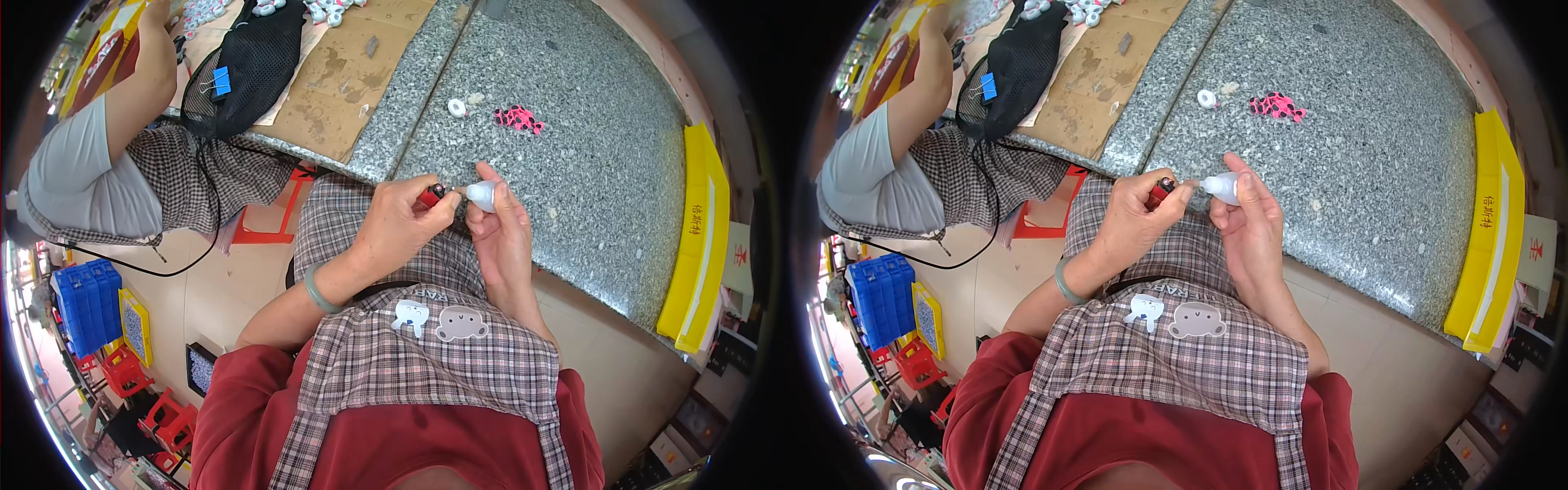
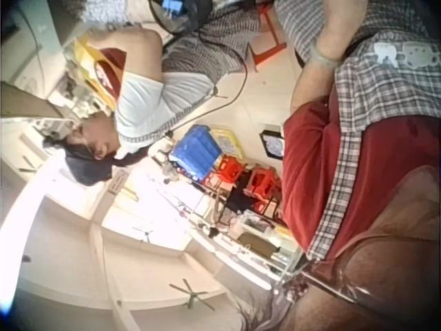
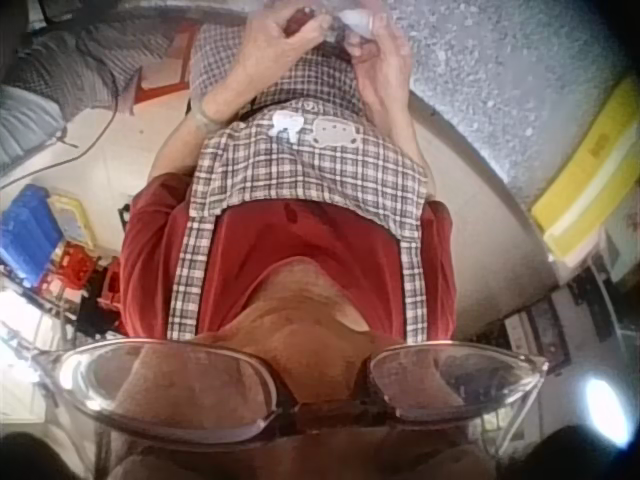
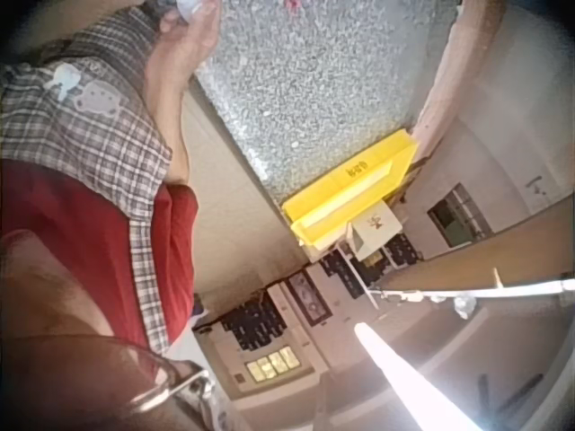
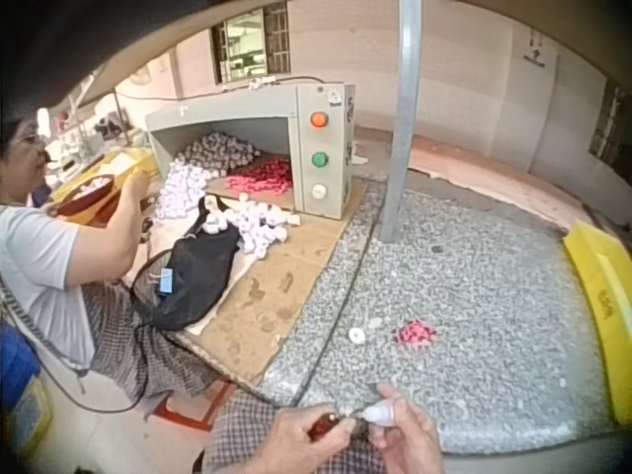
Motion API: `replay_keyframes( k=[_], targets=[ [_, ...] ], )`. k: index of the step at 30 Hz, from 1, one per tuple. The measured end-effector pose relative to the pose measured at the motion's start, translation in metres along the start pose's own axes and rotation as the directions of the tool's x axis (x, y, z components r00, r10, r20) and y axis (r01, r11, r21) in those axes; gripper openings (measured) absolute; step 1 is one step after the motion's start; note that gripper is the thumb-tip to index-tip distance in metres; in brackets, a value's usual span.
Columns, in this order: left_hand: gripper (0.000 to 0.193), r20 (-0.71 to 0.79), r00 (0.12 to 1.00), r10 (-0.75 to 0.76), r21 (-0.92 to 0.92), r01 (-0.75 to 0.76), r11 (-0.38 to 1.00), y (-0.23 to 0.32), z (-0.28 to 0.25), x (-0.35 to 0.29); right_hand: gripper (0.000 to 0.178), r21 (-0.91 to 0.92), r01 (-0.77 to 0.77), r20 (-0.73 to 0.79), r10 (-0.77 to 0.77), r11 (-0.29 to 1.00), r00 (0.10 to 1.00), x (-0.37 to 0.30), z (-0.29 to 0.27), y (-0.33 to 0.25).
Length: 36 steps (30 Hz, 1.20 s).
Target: Applying glue to small white plastic character heads and attaching pink bows to them on a factory assembly line.
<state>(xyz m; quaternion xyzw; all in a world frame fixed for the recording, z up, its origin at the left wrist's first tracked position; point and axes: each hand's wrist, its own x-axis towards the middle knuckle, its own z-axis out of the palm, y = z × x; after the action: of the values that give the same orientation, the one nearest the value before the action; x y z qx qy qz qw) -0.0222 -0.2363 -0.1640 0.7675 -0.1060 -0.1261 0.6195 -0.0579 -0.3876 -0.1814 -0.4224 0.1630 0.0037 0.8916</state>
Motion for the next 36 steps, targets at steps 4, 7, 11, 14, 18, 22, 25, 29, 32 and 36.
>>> replay_keyframes(
  k=[4,7,11,14,18,22,25,29,32,36],
  targets=[
    [0.02,0.02,1.0,0.0,-0.003,0.0,1.0,-0.0006,0.0002,-0.0004,0.045,0.003,0.001,0.011,-0.001,1.0,1.0,0.0007,-0.0009,0.0],
    [0.02,0.015,1.0,0.011,-0.002,-0.011,1.0,-0.0007,0.0007,-0.0003,0.045,-0.003,-0.004,-0.001,0.004,1.0,1.0,0.0006,-0.001,-0.0002],
    [0.023,0.008,1.0,0.002,-0.024,-0.002,1.0,0.0006,0.0011,-0.0002,0.045,-0.001,0.003,0.013,-0.003,1.0,1.0,0.0015,-0.0021,0.0005],
    [0.025,0.01,1.0,0.02,-0.006,-0.02,1.0,0.0028,0.0008,0.0001,0.045,0.001,0.001,0.01,-0.001,1.0,1.0,0.0009,-0.0015,-0.0005],
    [0.028,-0.003,0.999,0.032,-0.026,-0.032,0.999,-0.0008,0.0024,0.0003,0.046,0.002,-0.001,0.007,0.001,1.0,1.0,0.0006,-0.0016,-0.0004],
    [0.027,-0.002,1.0,0.026,0.014,-0.026,1.0,0.0015,0.0,0.0007,0.046,0.011,0.001,0.013,-0.001,1.0,1.0,0.0002,-0.0022,0.0001],
    [0.027,-0.001,0.999,0.032,-0.003,-0.032,0.999,0.0016,0.0,0.0003,0.046,0.018,0.002,0.018,-0.003,1.0,1.0,0.0,-0.0019,-0.0001],
    [0.027,-0.002,0.999,0.032,-0.004,-0.032,0.999,0.002,-0.0008,0.0,0.047,0.018,0.005,0.018,-0.006,1.0,1.0,-0.0002,-0.001,-0.0004],
    [0.027,-0.002,1.0,0.03,-0.003,-0.03,1.0,0.0021,-0.0006,-0.0004,0.047,0.01,0.003,0.012,-0.003,1.0,1.0,-0.0006,-0.0004,-0.0006],
    [0.027,0.001,1.0,0.031,-0.002,-0.031,1.0,0.0021,-0.0003,-0.0009,0.047,-0.008,0.002,0.006,-0.002,1.0,1.0,-0.0011,-0.0001,-0.0012]
  ],
)
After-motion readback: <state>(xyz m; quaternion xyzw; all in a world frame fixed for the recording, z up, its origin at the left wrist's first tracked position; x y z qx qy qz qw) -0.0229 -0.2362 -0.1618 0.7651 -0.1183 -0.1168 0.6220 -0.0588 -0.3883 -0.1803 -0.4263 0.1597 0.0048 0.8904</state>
